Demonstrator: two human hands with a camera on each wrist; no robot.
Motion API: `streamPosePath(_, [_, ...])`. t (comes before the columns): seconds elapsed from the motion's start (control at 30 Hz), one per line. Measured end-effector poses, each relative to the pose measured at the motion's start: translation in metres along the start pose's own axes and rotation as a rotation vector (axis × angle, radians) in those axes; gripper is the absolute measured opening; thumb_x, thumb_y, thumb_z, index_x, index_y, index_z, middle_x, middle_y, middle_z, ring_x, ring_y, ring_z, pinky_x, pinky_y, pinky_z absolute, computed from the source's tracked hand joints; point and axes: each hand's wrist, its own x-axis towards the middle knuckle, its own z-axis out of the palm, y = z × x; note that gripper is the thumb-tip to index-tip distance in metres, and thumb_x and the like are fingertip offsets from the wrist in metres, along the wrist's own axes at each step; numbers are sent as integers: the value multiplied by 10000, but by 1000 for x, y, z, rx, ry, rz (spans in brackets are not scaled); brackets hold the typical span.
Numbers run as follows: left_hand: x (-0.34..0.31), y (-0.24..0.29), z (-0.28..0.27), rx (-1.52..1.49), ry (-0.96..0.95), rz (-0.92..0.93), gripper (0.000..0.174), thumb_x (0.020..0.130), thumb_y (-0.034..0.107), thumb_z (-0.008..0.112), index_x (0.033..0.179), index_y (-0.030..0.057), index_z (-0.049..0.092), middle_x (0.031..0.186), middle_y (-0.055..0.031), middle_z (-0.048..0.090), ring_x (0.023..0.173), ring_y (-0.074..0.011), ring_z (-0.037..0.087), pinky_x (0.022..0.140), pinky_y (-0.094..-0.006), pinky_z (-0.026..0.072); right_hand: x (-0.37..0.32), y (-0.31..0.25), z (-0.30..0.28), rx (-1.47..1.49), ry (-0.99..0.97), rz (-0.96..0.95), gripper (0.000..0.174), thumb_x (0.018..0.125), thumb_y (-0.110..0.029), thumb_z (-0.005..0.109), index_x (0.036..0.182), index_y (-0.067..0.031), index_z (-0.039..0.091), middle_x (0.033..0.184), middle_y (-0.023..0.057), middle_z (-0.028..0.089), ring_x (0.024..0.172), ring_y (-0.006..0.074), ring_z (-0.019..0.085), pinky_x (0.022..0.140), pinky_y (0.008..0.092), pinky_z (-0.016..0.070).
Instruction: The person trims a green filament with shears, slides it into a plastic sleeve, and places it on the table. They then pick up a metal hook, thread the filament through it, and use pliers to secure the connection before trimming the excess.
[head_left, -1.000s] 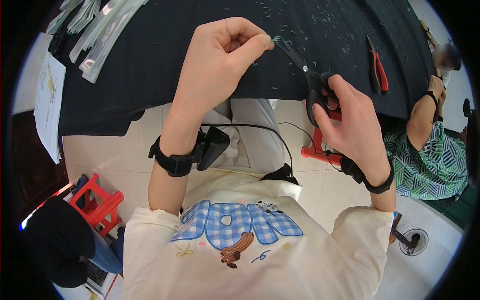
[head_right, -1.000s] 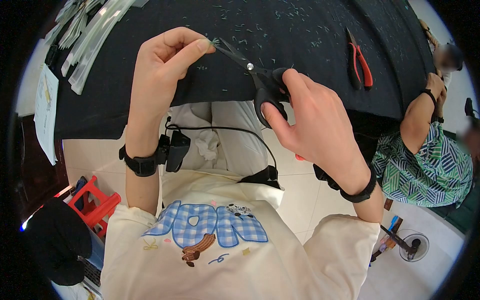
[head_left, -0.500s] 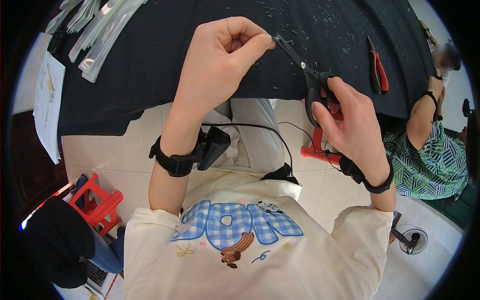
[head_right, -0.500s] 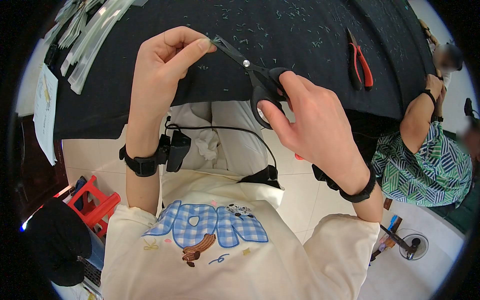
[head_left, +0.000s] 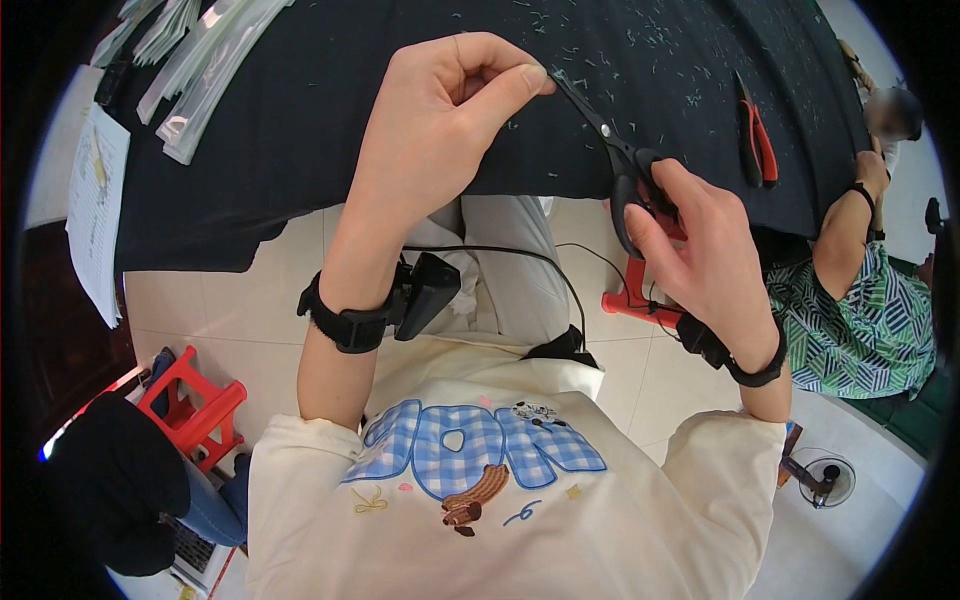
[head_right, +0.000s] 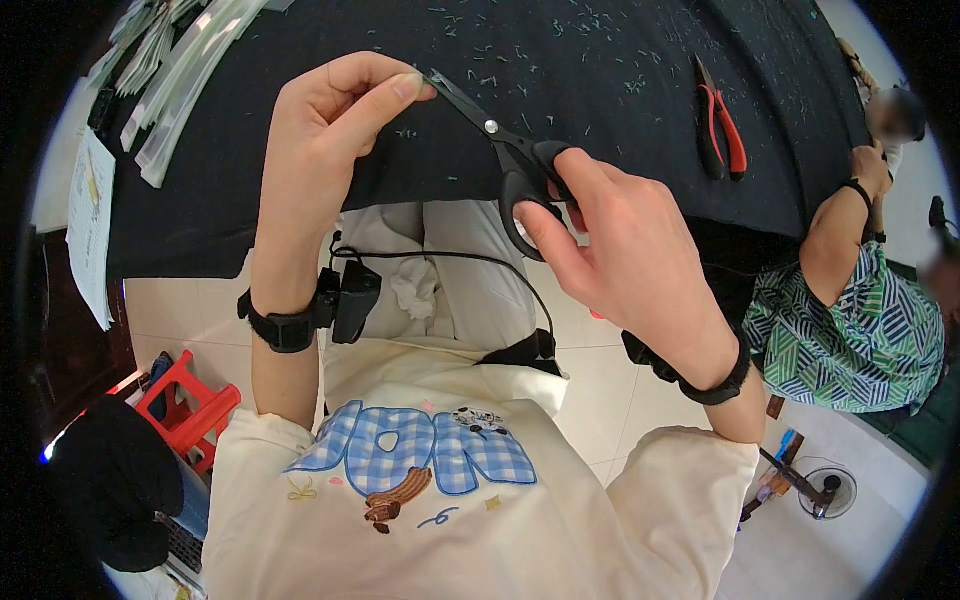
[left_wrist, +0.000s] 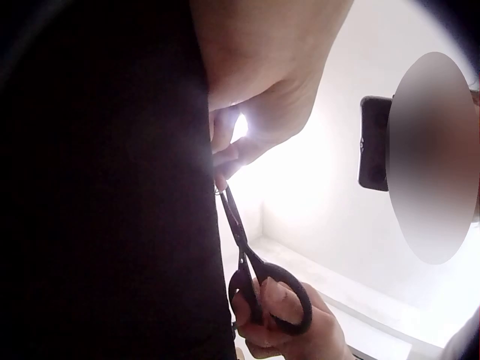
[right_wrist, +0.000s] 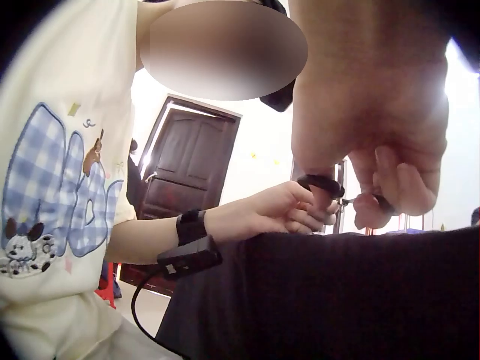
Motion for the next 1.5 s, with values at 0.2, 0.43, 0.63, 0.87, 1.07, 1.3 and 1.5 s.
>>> streamPosePath(0.2, [-1, 2, 1, 11, 8, -14, 159, 827, 169, 588, 841, 32, 666, 629, 49, 544, 509, 0, 350, 444, -179, 218, -3, 2, 5, 6, 47, -38, 240, 766, -184, 648, 771, 10, 506, 558, 114, 492, 463, 266, 508, 440, 326, 385])
streamPosePath(0.43, [-2, 1, 3, 23, 31, 24, 165, 827, 173, 590, 841, 30, 670, 604, 55, 523, 495, -1, 330, 441, -183, 209, -5, 2, 9, 1, 80, -59, 232, 762, -171, 652, 789, 7, 506, 562, 109, 494, 460, 261, 507, 436, 326, 389])
streamPosePath(0.63, [-2, 1, 4, -19, 36, 6, 169, 823, 170, 594, 847, 19, 667, 595, 63, 502, 492, 1, 318, 440, -176, 198, -4, 3, 13, 40, 110, -68, 230, 761, -167, 654, 782, 3, 501, 563, 105, 499, 459, 256, 510, 435, 323, 393])
streamPosePath(0.87, [-1, 2, 3, -32, 33, -13, 166, 818, 164, 597, 847, 16, 666, 587, 68, 487, 485, 5, 304, 434, -178, 187, -4, 6, 17, 50, 126, -77, 232, 751, -161, 664, 781, -3, 497, 553, 93, 495, 453, 243, 508, 431, 316, 390])
streamPosePath(1.07, [-1, 0, 2, -7, 37, 23, 168, 818, 167, 600, 845, 14, 664, 579, 71, 471, 482, 7, 294, 430, -181, 177, -4, 5, 22, 21, 160, -116, 225, 746, -153, 667, 773, -7, 498, 523, 82, 475, 437, 228, 494, 424, 308, 383])
streamPosePath(1.3, [-1, 2, 1, -50, 34, -7, 157, 811, 148, 605, 837, 5, 667, 599, 38, 525, 501, -5, 358, 443, -180, 228, -3, 5, 25, 15, 188, -130, 222, 738, -152, 669, 769, -11, 500, 506, 69, 463, 422, 220, 487, 415, 302, 378])
streamPosePath(1.5, [0, 2, 0, -64, 28, -16, 150, 799, 134, 614, 815, -4, 668, 620, 6, 579, 530, -17, 434, 461, -180, 289, -2, 1, 21, -10, 179, -120, 217, 734, -149, 668, 760, -11, 503, 498, 72, 465, 413, 221, 486, 409, 302, 379])
